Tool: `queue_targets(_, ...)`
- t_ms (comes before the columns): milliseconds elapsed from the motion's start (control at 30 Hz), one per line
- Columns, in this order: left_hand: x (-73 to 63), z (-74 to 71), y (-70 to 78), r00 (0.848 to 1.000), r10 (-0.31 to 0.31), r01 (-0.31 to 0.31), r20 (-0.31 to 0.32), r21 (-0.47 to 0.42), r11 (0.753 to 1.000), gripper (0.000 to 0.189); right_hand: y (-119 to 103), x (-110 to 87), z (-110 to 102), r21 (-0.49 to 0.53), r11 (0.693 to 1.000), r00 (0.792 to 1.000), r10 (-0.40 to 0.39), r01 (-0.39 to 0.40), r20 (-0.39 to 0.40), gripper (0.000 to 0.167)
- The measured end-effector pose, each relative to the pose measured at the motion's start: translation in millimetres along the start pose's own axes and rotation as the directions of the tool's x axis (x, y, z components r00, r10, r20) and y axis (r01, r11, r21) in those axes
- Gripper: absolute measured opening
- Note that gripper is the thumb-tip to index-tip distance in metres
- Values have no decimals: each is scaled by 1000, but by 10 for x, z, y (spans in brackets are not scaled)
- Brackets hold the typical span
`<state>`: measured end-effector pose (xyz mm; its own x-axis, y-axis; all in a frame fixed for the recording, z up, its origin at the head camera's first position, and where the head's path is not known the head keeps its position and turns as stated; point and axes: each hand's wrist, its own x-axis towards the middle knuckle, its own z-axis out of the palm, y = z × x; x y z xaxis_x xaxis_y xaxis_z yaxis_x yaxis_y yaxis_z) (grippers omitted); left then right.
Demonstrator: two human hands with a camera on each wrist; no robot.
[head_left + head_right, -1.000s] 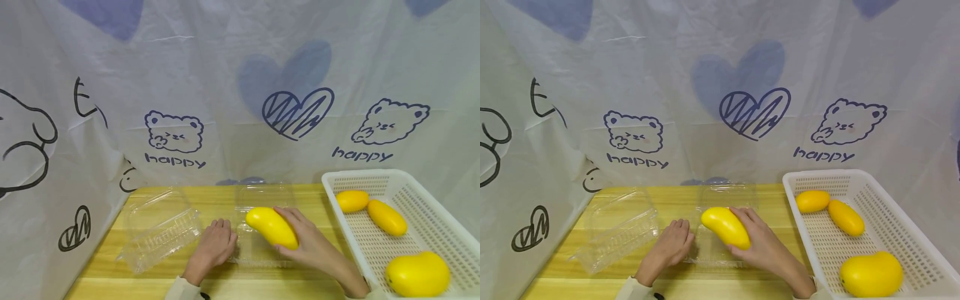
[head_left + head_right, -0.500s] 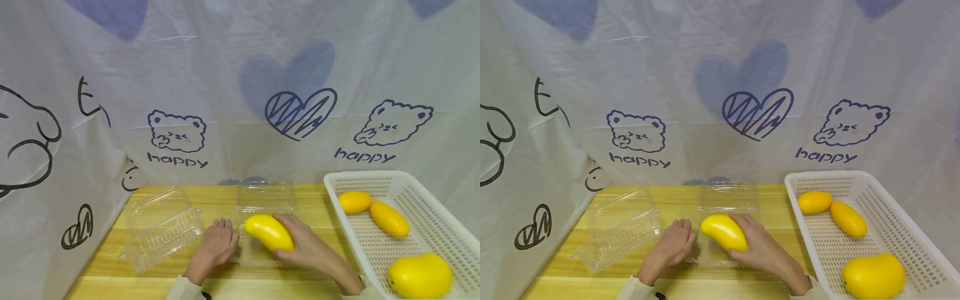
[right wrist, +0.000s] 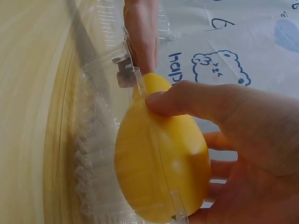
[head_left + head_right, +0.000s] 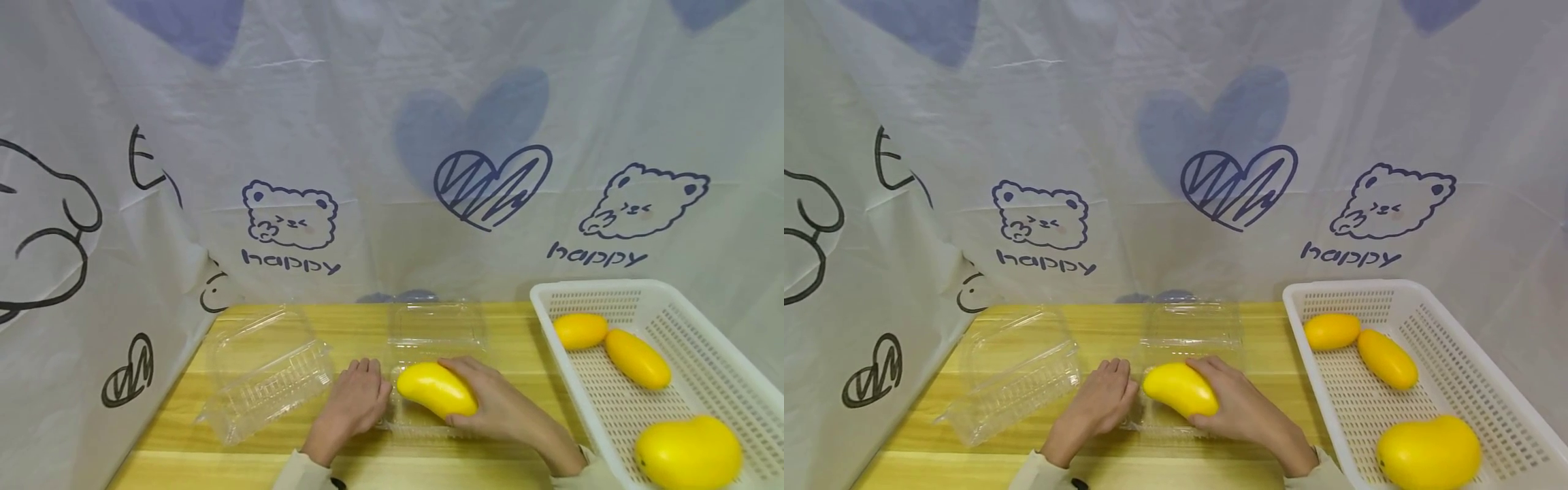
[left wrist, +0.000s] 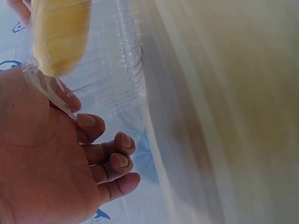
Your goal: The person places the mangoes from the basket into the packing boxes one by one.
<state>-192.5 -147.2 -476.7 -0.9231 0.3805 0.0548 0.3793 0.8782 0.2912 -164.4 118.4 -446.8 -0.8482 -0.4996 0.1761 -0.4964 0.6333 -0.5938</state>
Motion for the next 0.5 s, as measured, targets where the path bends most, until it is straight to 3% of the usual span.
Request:
queue_targets(300, 10, 10, -7, 1000, 0, 0, -19, 3, 1000, 23, 5, 52, -11, 5, 1000, 999, -22, 22, 34, 79)
queue_targets(500, 11, 13, -9, 1000, -8, 8, -1, -12, 1000, 24, 16, 82, -11, 20, 1000, 997, 15, -16, 72, 80)
